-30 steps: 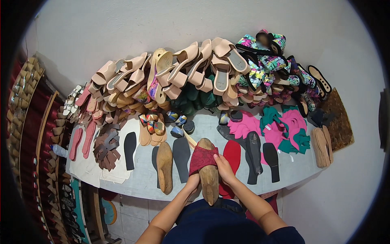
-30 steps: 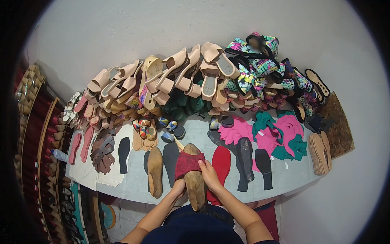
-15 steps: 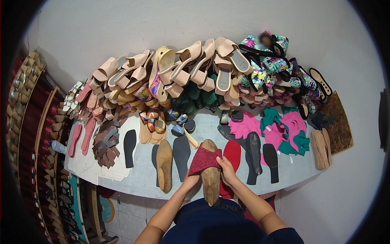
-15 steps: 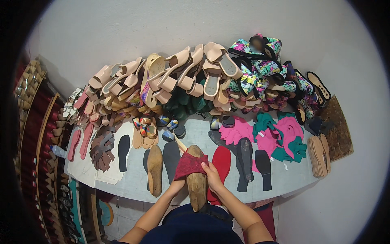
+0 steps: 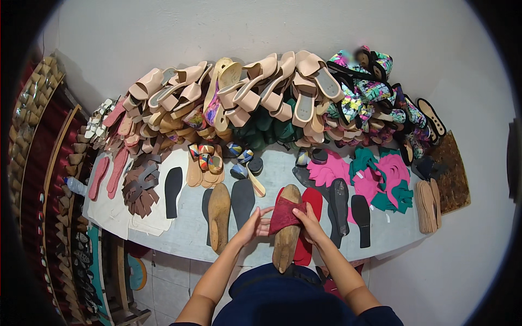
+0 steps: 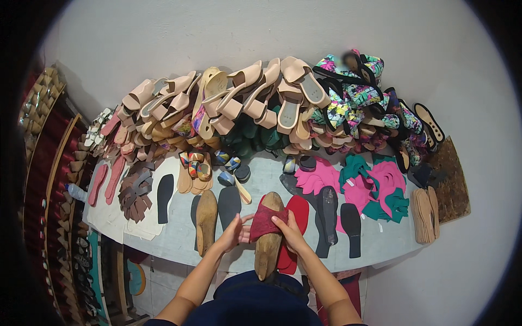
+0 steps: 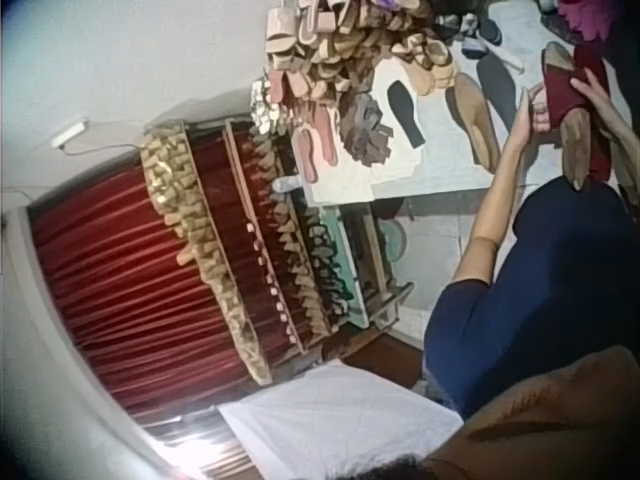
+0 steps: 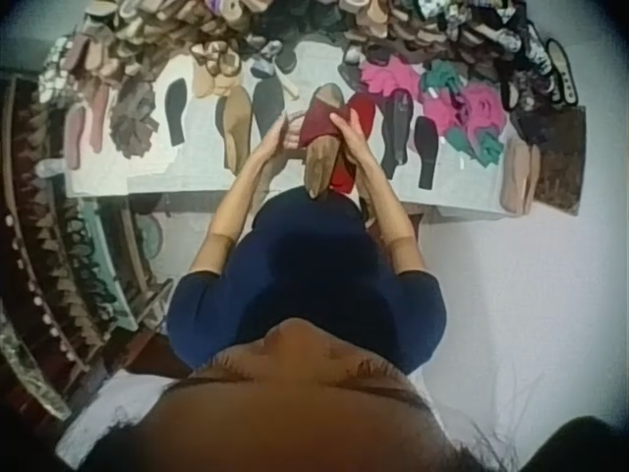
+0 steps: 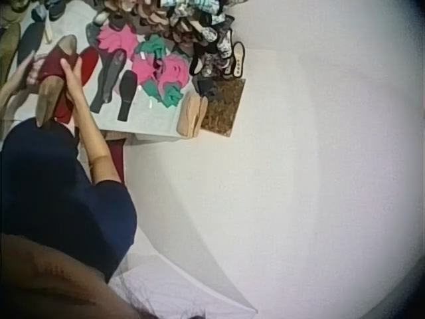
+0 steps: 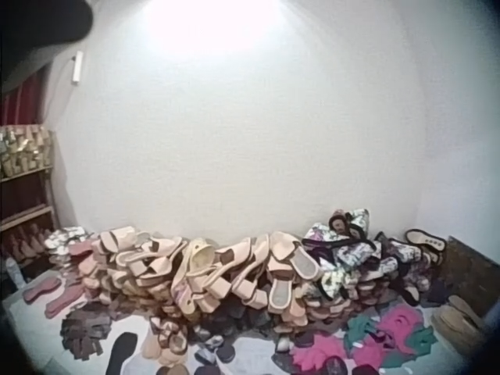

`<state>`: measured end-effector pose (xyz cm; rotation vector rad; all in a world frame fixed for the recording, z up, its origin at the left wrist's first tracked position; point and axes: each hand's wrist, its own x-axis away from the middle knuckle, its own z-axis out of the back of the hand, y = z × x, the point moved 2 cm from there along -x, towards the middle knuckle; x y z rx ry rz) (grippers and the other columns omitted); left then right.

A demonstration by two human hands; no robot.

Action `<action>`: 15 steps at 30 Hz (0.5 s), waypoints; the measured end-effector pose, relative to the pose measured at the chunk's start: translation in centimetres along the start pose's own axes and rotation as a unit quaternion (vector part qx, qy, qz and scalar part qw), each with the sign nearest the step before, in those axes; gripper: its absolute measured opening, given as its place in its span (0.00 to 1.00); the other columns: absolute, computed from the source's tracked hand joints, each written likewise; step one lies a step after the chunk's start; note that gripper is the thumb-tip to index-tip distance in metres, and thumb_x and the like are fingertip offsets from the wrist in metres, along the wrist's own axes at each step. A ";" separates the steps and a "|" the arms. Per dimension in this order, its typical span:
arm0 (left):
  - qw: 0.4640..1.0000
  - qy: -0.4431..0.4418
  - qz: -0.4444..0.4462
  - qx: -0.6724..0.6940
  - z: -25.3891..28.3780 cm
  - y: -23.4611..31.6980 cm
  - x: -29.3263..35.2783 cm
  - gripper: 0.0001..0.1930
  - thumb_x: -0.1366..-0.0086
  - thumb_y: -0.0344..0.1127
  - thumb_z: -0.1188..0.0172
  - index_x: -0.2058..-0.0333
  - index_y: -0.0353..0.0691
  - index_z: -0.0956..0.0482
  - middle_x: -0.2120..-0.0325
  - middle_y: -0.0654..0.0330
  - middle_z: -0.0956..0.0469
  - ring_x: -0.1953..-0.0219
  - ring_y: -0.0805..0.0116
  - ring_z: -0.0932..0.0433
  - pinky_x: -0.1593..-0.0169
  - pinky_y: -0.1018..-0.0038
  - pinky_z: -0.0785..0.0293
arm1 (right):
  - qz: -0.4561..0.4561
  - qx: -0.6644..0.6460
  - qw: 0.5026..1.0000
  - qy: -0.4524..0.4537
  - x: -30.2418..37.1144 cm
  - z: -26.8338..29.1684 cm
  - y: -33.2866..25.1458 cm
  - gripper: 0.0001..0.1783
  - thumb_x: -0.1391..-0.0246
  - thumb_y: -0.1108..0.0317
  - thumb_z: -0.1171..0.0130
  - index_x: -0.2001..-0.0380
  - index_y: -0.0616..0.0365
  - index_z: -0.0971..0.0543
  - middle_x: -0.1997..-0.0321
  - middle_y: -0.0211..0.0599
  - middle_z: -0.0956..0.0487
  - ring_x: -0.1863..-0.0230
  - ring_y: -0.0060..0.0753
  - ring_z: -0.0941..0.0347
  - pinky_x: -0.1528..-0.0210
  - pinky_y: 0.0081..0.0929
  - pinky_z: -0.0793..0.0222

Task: Fitting a shoe upper onto a last and attaching the sole.

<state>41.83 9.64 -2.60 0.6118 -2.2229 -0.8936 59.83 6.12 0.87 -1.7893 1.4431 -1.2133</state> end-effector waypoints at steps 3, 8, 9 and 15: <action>0.998 0.015 -0.015 -0.054 -1.6 0.8 0.4 0.34 0.42 0.65 0.75 0.47 0.45 0.50 0.63 0.51 0.29 0.62 0.70 0.27 0.61 0.73 0.31 | -0.017 -0.006 1.000 -0.001 0.0 0.2 0.0 0.26 0.50 0.65 0.48 0.51 0.60 0.45 0.53 0.40 0.38 0.51 0.30 0.40 0.47 0.29 0.45; 0.981 0.049 -0.055 -0.181 -2.0 0.8 0.2 0.27 0.39 0.60 0.73 0.51 0.45 0.46 0.69 0.59 0.30 0.69 0.74 0.30 0.65 0.78 0.34 | -0.038 -0.002 0.999 0.009 -0.2 0.8 0.5 0.29 0.51 0.63 0.49 0.49 0.59 0.47 0.52 0.41 0.39 0.49 0.32 0.41 0.47 0.29 0.45; 0.971 0.062 -0.086 -0.214 -2.6 1.1 0.2 0.23 0.36 0.56 0.72 0.52 0.46 0.44 0.72 0.63 0.32 0.71 0.76 0.32 0.65 0.79 0.35 | -0.009 0.088 0.996 0.011 -0.9 2.2 1.3 0.30 0.50 0.62 0.49 0.49 0.59 0.48 0.52 0.41 0.39 0.49 0.33 0.42 0.46 0.30 0.46; 0.971 0.044 -0.069 -0.224 -3.5 2.7 0.7 0.13 0.35 0.47 0.63 0.60 0.45 0.41 0.79 0.70 0.38 0.78 0.83 0.40 0.75 0.84 0.43 | -0.068 -0.056 0.996 -0.020 -0.2 1.6 -0.7 0.33 0.49 0.54 0.51 0.47 0.60 0.49 0.47 0.43 0.42 0.45 0.33 0.44 0.44 0.31 0.48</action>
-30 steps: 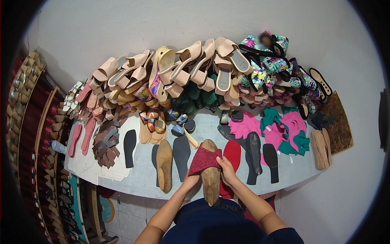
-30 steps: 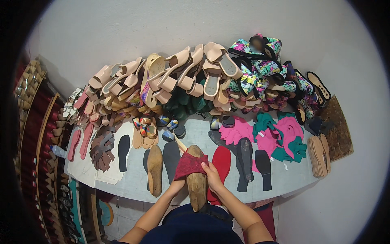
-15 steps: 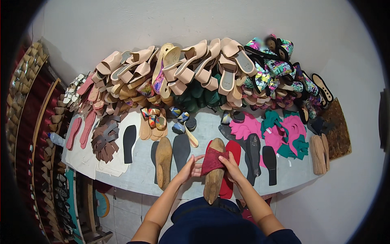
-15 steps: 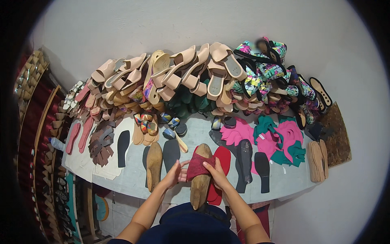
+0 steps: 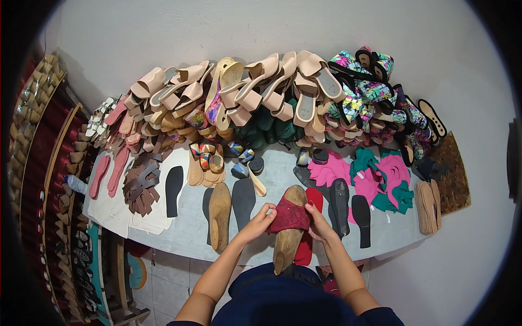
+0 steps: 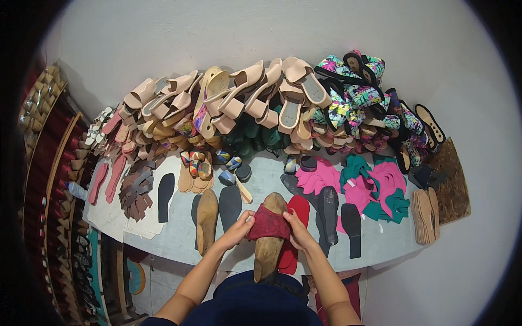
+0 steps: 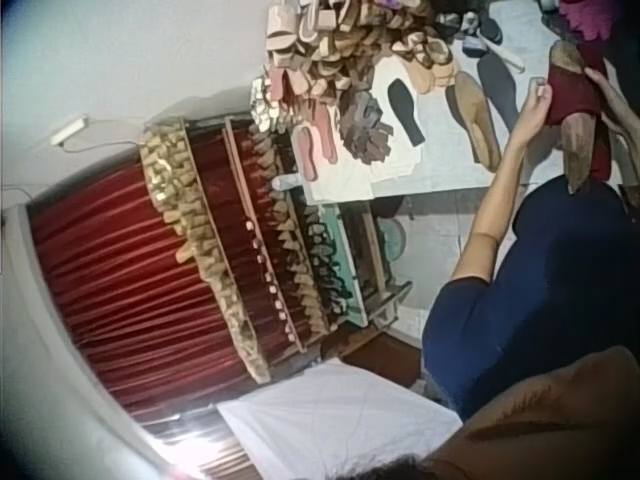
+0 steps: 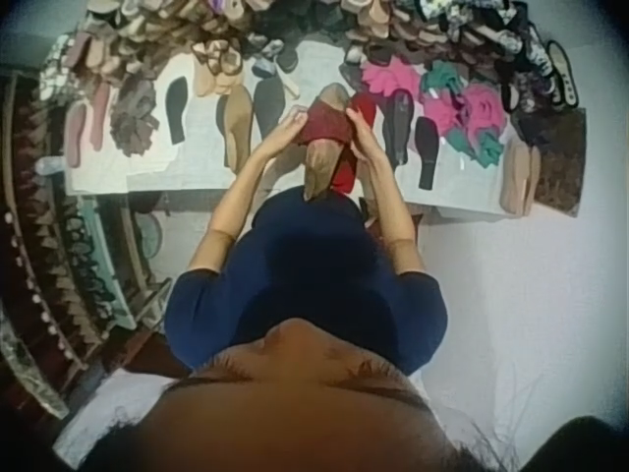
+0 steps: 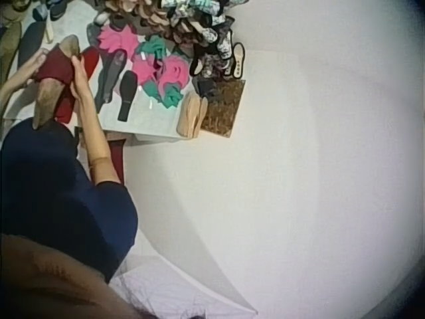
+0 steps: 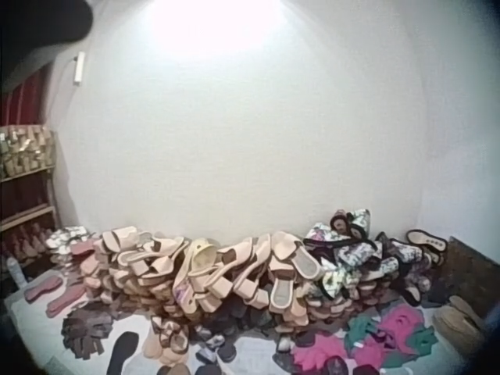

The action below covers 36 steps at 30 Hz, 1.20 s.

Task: Fitting a shoe upper onto a last and attaching the sole.

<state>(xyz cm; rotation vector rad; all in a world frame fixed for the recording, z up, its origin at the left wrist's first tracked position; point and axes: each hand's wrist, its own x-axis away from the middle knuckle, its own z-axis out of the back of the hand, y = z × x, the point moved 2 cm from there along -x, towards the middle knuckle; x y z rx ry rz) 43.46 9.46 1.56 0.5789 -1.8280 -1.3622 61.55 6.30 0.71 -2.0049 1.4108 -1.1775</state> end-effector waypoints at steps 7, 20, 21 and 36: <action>0.998 0.036 -0.050 0.010 0.4 -0.4 -0.6 0.11 0.36 0.45 0.58 0.67 0.44 0.42 0.80 0.70 0.41 0.80 0.84 0.43 0.78 0.85 0.45 | 0.061 -0.031 0.997 -0.024 -1.4 1.0 1.0 0.26 0.46 0.49 0.58 0.52 0.58 0.36 0.52 0.40 0.31 0.51 0.32 0.34 0.48 0.31 0.40; 0.967 0.111 -0.087 0.210 0.8 -4.3 -2.7 0.07 0.39 0.38 0.52 0.72 0.43 0.37 0.77 0.70 0.37 0.72 0.83 0.38 0.65 0.84 0.40 | -0.018 -0.090 0.996 0.014 -4.6 1.1 3.8 0.28 0.48 0.44 0.59 0.56 0.57 0.32 0.58 0.39 0.27 0.59 0.31 0.29 0.53 0.31 0.35; 0.958 0.115 -0.074 0.252 0.9 -5.1 -3.0 0.06 0.39 0.37 0.52 0.72 0.43 0.35 0.76 0.69 0.35 0.72 0.82 0.36 0.65 0.84 0.38 | -0.019 -0.090 0.996 0.011 -4.7 0.6 3.8 0.28 0.48 0.44 0.59 0.56 0.57 0.32 0.58 0.39 0.27 0.59 0.31 0.29 0.53 0.31 0.35; 0.950 0.177 -0.071 0.246 1.2 -4.8 -2.7 0.09 0.40 0.39 0.50 0.65 0.40 0.33 0.74 0.69 0.31 0.73 0.84 0.34 0.69 0.87 0.38 | -0.060 -0.092 0.993 0.042 -6.2 0.5 4.7 0.29 0.49 0.43 0.58 0.57 0.58 0.32 0.59 0.40 0.27 0.59 0.32 0.30 0.53 0.33 0.35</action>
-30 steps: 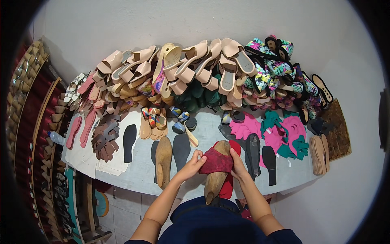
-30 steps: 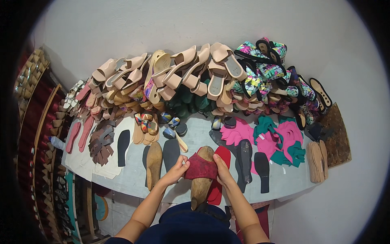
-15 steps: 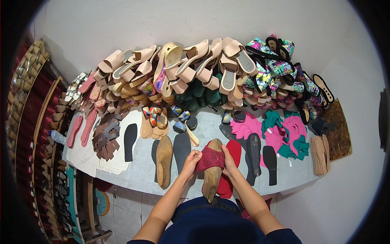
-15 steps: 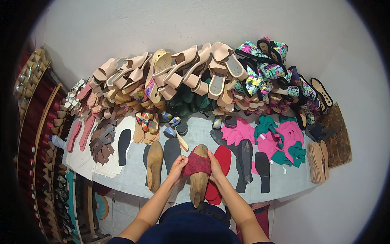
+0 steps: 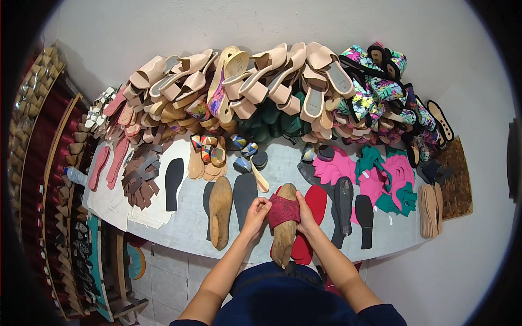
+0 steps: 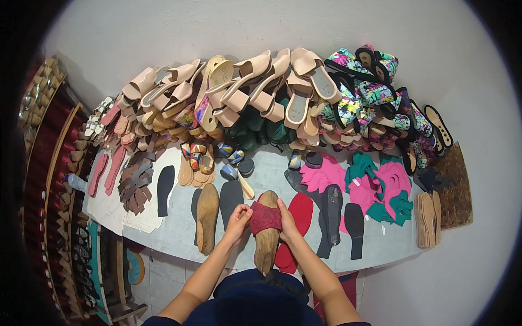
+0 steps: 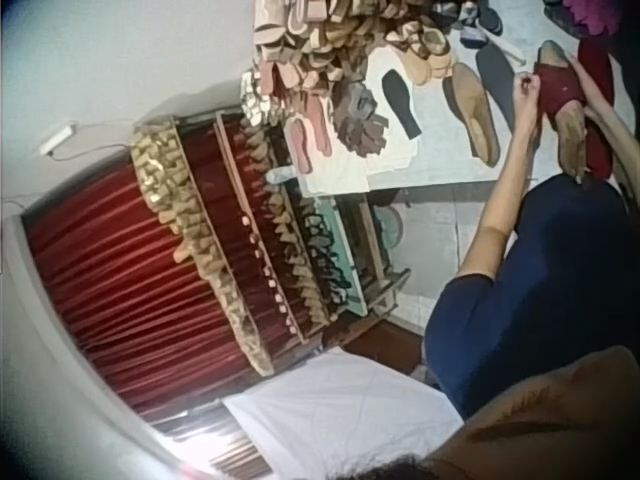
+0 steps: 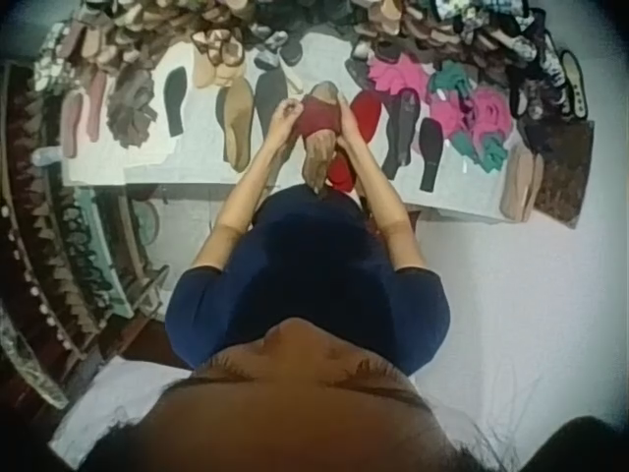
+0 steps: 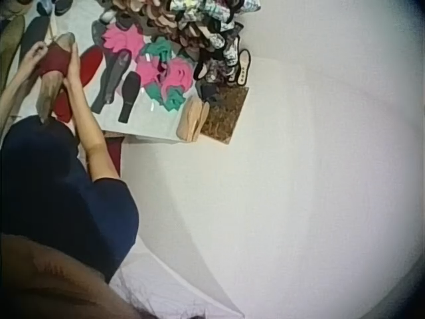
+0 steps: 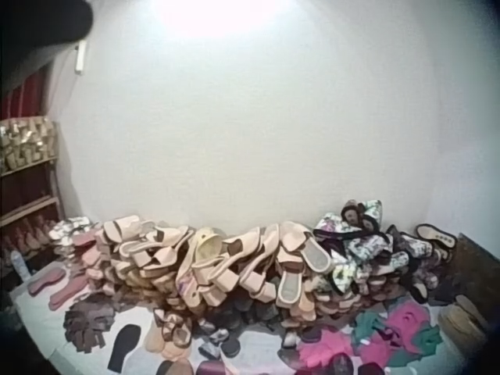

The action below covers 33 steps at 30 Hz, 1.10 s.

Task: Fitting a shoe upper onto a last and attaching the sole.

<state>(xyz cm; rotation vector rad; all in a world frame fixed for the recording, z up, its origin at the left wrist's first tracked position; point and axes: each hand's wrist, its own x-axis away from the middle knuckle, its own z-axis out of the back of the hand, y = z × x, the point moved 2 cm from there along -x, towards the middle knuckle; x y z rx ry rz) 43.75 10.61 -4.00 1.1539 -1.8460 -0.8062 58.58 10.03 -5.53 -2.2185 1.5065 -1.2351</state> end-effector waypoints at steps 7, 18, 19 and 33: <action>0.995 -0.017 0.017 -0.098 1.5 -0.8 -2.2 0.09 0.38 0.36 0.52 0.63 0.36 0.33 0.73 0.68 0.30 0.71 0.82 0.34 0.65 0.85 0.38 | 0.009 -0.025 0.999 0.023 -1.2 0.4 0.0 0.28 0.49 0.48 0.53 0.55 0.62 0.34 0.60 0.41 0.28 0.60 0.31 0.30 0.55 0.30 0.35; 0.983 -0.037 0.115 0.138 1.0 -1.9 -3.4 0.09 0.39 0.34 0.53 0.64 0.35 0.31 0.68 0.61 0.27 0.65 0.72 0.28 0.57 0.76 0.33 | 0.061 0.017 0.997 0.037 -1.3 0.4 -0.4 0.27 0.48 0.49 0.54 0.54 0.61 0.35 0.58 0.39 0.30 0.57 0.28 0.32 0.53 0.27 0.37; 0.982 -0.039 0.119 0.138 1.1 -2.4 -3.5 0.09 0.39 0.34 0.53 0.64 0.35 0.31 0.68 0.61 0.27 0.65 0.72 0.28 0.57 0.76 0.33 | 0.060 0.008 0.998 0.031 -1.2 0.5 -0.4 0.27 0.47 0.49 0.55 0.54 0.61 0.35 0.57 0.38 0.30 0.57 0.27 0.32 0.53 0.26 0.37; 0.929 -0.090 0.167 0.318 -1.3 -3.4 -3.5 0.09 0.39 0.35 0.52 0.63 0.38 0.33 0.64 0.59 0.29 0.60 0.70 0.29 0.52 0.71 0.33 | 0.051 -0.059 0.997 0.012 -0.2 1.1 -0.8 0.24 0.45 0.50 0.59 0.56 0.60 0.32 0.58 0.37 0.28 0.58 0.26 0.31 0.53 0.25 0.37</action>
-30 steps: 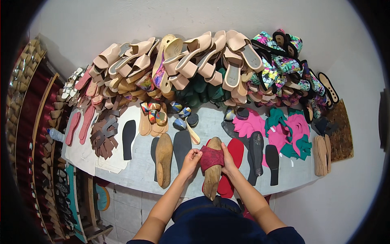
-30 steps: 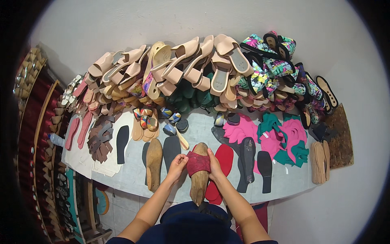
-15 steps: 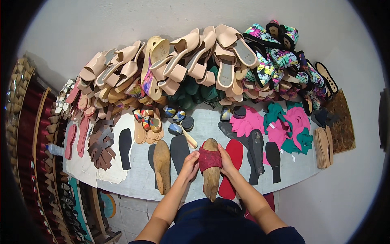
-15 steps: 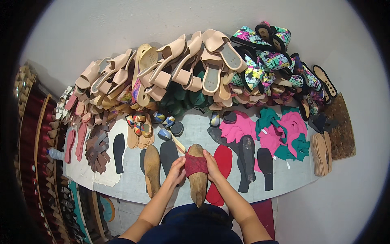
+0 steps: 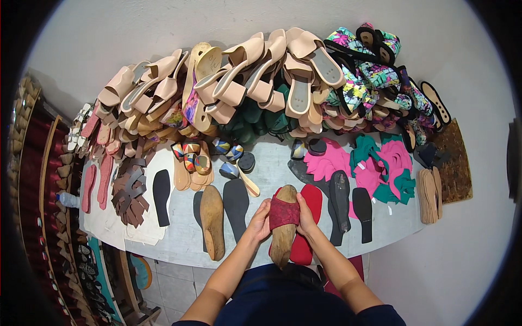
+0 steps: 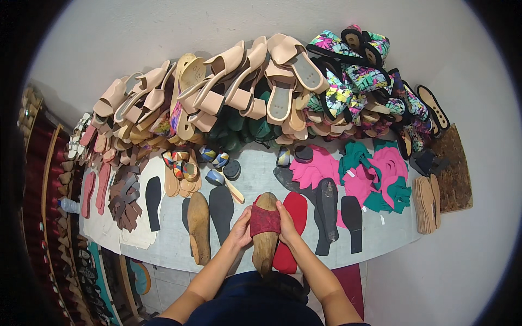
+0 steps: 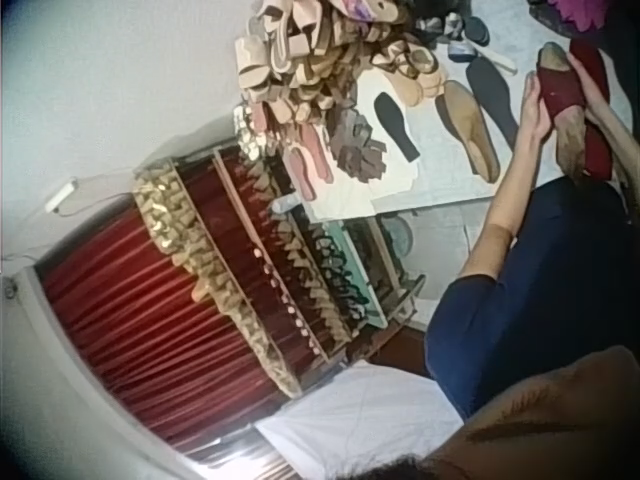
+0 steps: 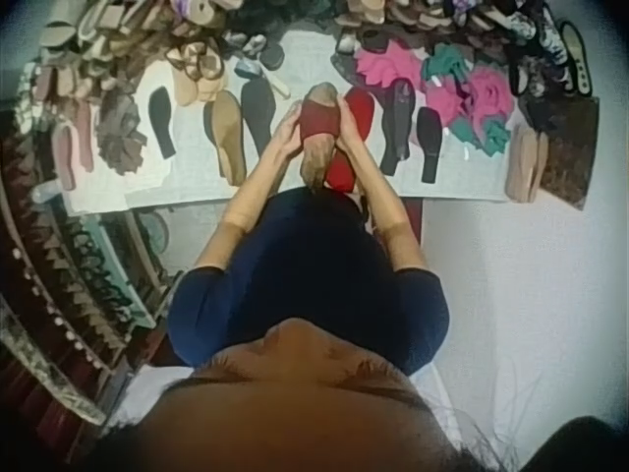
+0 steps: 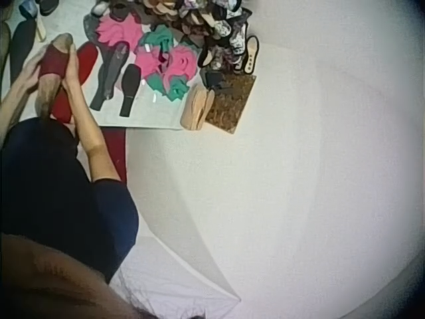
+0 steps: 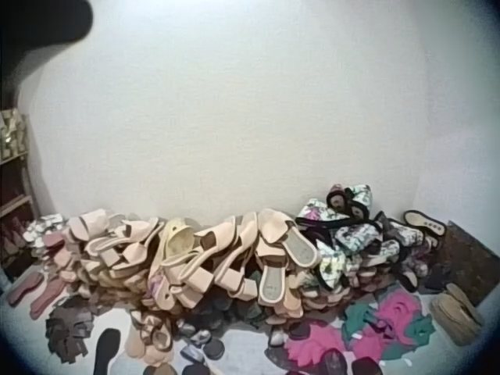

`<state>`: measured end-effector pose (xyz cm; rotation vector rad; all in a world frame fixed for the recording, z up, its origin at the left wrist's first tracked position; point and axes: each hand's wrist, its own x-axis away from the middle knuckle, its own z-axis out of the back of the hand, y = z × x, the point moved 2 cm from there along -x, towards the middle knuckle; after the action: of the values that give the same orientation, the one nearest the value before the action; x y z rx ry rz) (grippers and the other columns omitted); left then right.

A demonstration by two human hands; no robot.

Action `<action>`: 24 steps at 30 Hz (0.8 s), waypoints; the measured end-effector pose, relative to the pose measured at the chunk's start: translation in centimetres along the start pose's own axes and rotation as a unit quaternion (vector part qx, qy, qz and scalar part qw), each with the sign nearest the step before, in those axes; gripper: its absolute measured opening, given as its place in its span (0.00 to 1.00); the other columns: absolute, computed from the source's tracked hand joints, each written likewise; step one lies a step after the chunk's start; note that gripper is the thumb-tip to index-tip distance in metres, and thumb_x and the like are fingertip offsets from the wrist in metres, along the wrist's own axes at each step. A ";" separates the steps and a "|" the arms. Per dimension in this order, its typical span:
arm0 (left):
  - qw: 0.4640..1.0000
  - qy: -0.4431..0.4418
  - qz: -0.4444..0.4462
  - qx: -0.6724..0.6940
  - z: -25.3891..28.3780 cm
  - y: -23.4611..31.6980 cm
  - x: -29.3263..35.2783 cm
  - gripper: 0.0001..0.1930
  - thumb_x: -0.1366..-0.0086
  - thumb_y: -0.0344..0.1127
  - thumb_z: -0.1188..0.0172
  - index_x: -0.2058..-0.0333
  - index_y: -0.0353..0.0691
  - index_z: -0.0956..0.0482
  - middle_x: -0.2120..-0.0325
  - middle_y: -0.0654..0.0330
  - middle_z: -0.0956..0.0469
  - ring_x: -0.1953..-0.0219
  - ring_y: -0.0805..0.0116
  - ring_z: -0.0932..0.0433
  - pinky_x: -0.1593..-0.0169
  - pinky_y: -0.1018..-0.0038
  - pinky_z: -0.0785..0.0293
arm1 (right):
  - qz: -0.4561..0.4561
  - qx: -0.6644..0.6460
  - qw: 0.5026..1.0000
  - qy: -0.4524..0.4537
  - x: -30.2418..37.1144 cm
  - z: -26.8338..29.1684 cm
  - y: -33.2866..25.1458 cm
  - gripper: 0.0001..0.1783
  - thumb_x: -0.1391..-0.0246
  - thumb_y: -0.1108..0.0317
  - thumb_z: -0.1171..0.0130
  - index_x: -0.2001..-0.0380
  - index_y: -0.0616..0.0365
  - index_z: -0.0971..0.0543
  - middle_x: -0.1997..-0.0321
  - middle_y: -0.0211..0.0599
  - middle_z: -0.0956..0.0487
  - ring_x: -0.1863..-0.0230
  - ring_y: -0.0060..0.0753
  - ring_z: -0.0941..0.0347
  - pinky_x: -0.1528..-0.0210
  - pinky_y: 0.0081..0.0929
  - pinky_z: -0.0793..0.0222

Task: Fitting a shoe upper onto a last and attaching the sole.

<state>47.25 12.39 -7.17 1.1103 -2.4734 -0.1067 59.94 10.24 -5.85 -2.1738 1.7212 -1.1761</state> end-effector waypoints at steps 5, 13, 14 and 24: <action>0.964 0.067 -0.114 -0.229 0.6 0.6 0.7 0.08 0.38 0.34 0.53 0.64 0.36 0.31 0.66 0.61 0.28 0.63 0.75 0.30 0.55 0.76 0.33 | -0.004 0.027 0.999 0.028 -0.1 0.3 0.2 0.24 0.45 0.50 0.59 0.56 0.59 0.33 0.58 0.37 0.29 0.58 0.26 0.32 0.53 0.25 0.37; 0.940 0.084 -0.142 -0.299 -1.0 0.1 2.0 0.15 0.35 0.40 0.60 0.58 0.35 0.32 0.62 0.59 0.29 0.61 0.73 0.30 0.55 0.75 0.35 | 0.050 0.138 0.988 0.046 0.1 -0.3 0.2 0.28 0.46 0.46 0.60 0.51 0.58 0.38 0.54 0.38 0.31 0.54 0.29 0.34 0.48 0.29 0.41; 0.962 0.100 -0.113 -0.227 -1.4 -0.5 2.0 0.17 0.35 0.42 0.62 0.56 0.36 0.34 0.61 0.58 0.29 0.59 0.71 0.30 0.53 0.74 0.36 | 0.058 0.149 0.987 0.032 0.1 -0.4 0.2 0.28 0.45 0.47 0.61 0.50 0.58 0.39 0.52 0.38 0.33 0.52 0.29 0.36 0.48 0.29 0.42; 0.989 0.103 -0.049 -0.097 -1.0 0.1 2.5 0.23 0.35 0.49 0.67 0.51 0.39 0.39 0.55 0.54 0.32 0.53 0.62 0.33 0.49 0.65 0.37 | 0.085 0.207 0.975 -0.009 1.5 1.4 1.1 0.22 0.41 0.59 0.64 0.49 0.61 0.42 0.51 0.38 0.35 0.51 0.28 0.38 0.47 0.25 0.44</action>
<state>46.10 10.73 -5.32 1.1006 -2.1758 -0.2430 60.08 8.09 -6.72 -1.7515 1.4589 -1.3223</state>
